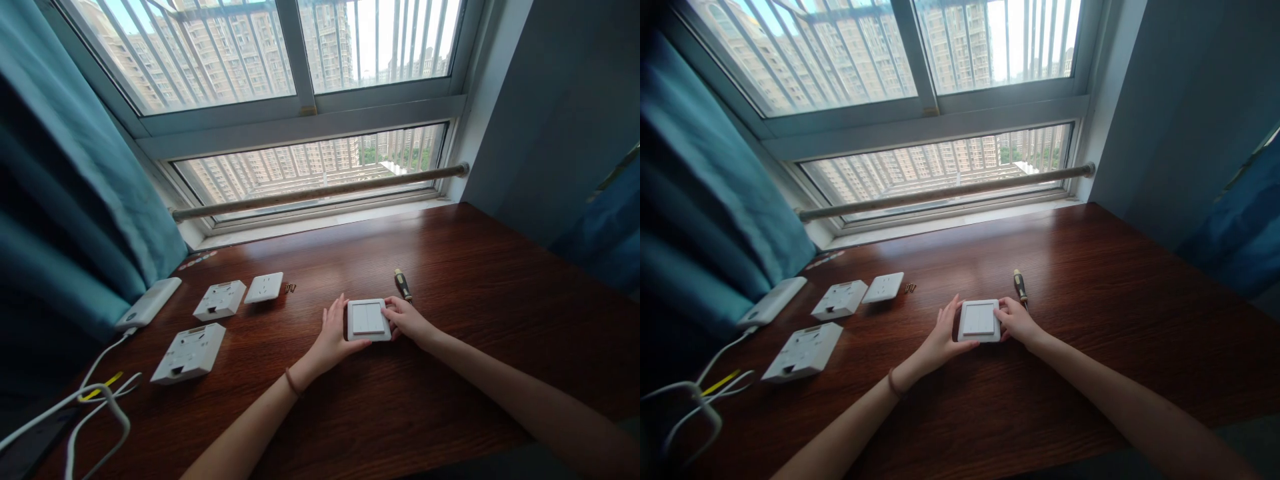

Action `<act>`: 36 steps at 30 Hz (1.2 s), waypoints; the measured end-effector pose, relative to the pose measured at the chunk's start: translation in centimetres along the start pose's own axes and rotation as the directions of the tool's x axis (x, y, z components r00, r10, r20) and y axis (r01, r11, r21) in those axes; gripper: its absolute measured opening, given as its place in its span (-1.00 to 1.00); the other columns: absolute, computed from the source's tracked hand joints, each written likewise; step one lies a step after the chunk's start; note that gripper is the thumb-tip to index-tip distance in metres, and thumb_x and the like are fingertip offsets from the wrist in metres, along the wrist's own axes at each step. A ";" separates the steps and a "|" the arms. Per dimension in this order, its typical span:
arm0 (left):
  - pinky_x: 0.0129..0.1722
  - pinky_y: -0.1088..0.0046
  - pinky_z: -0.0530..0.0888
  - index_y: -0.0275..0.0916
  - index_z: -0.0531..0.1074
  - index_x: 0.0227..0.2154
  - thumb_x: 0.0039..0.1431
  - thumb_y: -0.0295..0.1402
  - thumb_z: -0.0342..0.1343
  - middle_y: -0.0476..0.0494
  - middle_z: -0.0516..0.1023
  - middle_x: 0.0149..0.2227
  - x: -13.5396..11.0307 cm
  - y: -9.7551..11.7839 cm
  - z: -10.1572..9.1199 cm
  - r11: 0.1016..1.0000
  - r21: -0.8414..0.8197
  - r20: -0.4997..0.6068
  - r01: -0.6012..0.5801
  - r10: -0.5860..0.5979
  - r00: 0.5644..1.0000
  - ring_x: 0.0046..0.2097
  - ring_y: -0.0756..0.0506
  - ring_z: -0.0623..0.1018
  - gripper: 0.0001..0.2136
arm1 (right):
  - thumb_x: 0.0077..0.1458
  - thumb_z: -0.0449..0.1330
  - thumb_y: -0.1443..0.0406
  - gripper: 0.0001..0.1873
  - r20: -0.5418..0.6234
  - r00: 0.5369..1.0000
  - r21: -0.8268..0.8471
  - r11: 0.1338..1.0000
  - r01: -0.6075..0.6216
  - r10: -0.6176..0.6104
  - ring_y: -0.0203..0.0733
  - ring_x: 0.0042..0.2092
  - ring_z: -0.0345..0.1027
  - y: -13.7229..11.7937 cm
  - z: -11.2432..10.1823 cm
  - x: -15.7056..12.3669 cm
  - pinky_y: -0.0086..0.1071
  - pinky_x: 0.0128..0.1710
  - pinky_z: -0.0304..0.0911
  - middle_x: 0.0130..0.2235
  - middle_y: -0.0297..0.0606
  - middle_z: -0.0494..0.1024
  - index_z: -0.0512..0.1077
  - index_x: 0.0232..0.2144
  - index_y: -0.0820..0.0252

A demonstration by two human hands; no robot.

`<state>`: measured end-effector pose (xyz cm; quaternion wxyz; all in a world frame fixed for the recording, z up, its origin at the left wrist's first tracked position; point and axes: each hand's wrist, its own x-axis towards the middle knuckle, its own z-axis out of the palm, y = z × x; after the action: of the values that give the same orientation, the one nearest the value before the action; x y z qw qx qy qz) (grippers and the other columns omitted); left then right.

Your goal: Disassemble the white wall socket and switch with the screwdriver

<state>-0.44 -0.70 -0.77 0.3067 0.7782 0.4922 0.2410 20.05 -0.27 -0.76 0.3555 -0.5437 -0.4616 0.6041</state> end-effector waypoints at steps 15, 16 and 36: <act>-0.19 0.32 0.47 -0.38 0.38 -0.20 0.02 -0.31 0.16 -0.31 0.51 -0.18 -4.8 5.5 -0.6 0.197 -0.958 0.100 0.211 -0.458 0.883 -0.22 -0.12 0.53 -0.70 | 0.01 0.17 0.06 -0.57 0.214 0.945 0.364 0.918 0.159 -0.249 -0.24 -0.41 0.45 -0.9 3.1 -3.9 -0.41 -0.55 0.37 -0.31 -0.32 0.47 0.06 -0.24 0.13; -0.20 0.35 0.48 -0.40 0.39 -0.22 0.01 -0.33 0.17 -0.30 0.52 -0.21 -5.2 5.4 -0.6 0.192 -0.962 0.078 0.193 -0.484 0.871 -0.23 -0.11 0.53 -0.71 | 0.00 0.17 0.05 -0.55 0.250 0.936 0.357 0.922 0.150 -0.250 -0.24 -0.43 0.45 -0.8 3.3 -4.0 -0.41 -0.55 0.36 -0.33 -0.33 0.47 0.05 -0.22 0.13; -0.39 0.38 0.58 -0.42 0.45 -0.47 0.00 -0.58 0.12 -0.14 0.55 -0.46 -8.6 -9.7 -12.9 0.446 -0.873 -0.333 0.200 -0.843 0.423 -0.44 -0.01 0.54 -0.97 | 0.02 0.14 0.03 -0.55 0.205 0.962 0.309 0.945 0.110 -0.180 -0.29 -0.52 0.43 -1.4 2.6 -3.6 -0.49 -0.60 0.27 -0.41 -0.35 0.46 0.12 -0.19 0.18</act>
<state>-18.57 -2.27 0.67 0.4188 0.1895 0.6692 0.5838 17.92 -3.64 1.69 0.4204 -0.3752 -0.4433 0.6971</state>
